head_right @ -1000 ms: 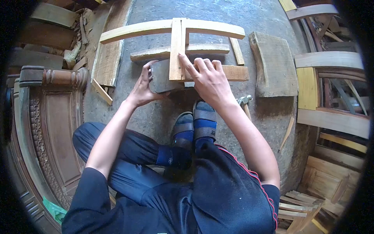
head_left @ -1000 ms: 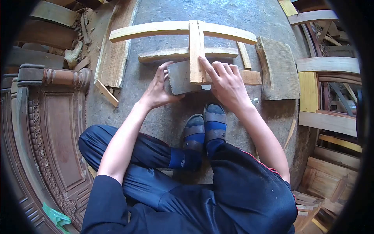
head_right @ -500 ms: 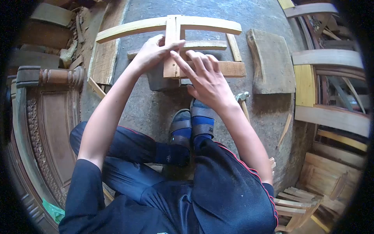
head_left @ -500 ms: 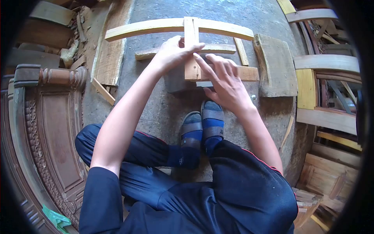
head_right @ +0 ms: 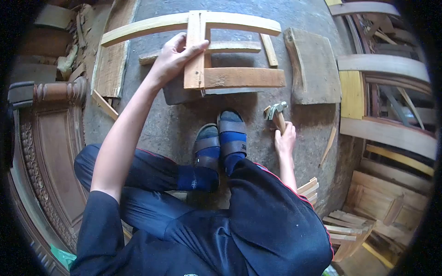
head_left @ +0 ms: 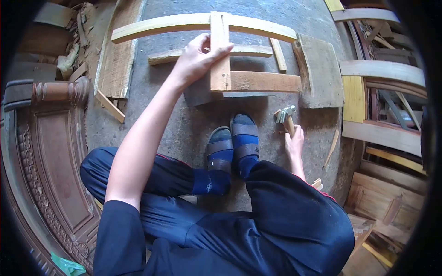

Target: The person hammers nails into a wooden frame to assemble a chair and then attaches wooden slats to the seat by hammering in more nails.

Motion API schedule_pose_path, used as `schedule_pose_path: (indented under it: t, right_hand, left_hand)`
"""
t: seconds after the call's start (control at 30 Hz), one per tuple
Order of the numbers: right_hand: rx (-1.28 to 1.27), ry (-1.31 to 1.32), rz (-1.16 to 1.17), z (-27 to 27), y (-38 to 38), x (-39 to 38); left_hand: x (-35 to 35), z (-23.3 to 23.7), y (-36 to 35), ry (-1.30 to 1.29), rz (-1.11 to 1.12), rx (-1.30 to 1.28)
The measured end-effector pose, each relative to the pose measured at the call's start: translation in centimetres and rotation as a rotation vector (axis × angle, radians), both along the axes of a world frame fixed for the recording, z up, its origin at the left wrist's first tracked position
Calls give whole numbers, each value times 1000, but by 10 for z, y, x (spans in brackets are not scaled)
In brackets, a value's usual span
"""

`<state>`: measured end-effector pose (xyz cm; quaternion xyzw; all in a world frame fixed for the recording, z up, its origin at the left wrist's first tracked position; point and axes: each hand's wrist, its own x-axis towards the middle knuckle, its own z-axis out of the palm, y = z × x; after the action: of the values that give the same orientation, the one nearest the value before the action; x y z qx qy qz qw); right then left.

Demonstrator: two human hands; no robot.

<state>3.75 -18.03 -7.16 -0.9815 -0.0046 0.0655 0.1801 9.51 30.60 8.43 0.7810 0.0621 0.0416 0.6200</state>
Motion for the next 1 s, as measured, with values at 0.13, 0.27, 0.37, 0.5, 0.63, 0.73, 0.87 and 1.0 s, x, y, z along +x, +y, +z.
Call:
schedule_pose_path:
  t: [0.13, 0.27, 0.37, 0.5, 0.63, 0.73, 0.87, 1.0]
  right_hand:
    - [184, 22, 87, 75, 21, -6]
    - [283, 191, 192, 165, 54, -13]
    - [381, 91, 383, 225, 96, -4]
    - [545, -246, 650, 269, 134, 30]
    - [728, -185, 664, 271, 181, 30]
    - [365, -160, 772, 254, 204, 25]
    - [373, 19, 585, 257, 208, 17]
    - [826, -173, 506, 271, 199, 22]
  left_hand:
    - [0, -6, 1, -51, 15, -14]
    - [3, -19, 1, -80, 47, -40]
    - [9, -34, 2, -122, 84, -35]
    - [7, -30, 0, -119, 81, -75]
    - [8, -35, 1, -108, 98, -38]
    - [5, -30, 1, -91, 90, -42]
    - [2, -29, 3, -68, 111, -24]
    - [-3, -20, 4, -77, 10, -89]
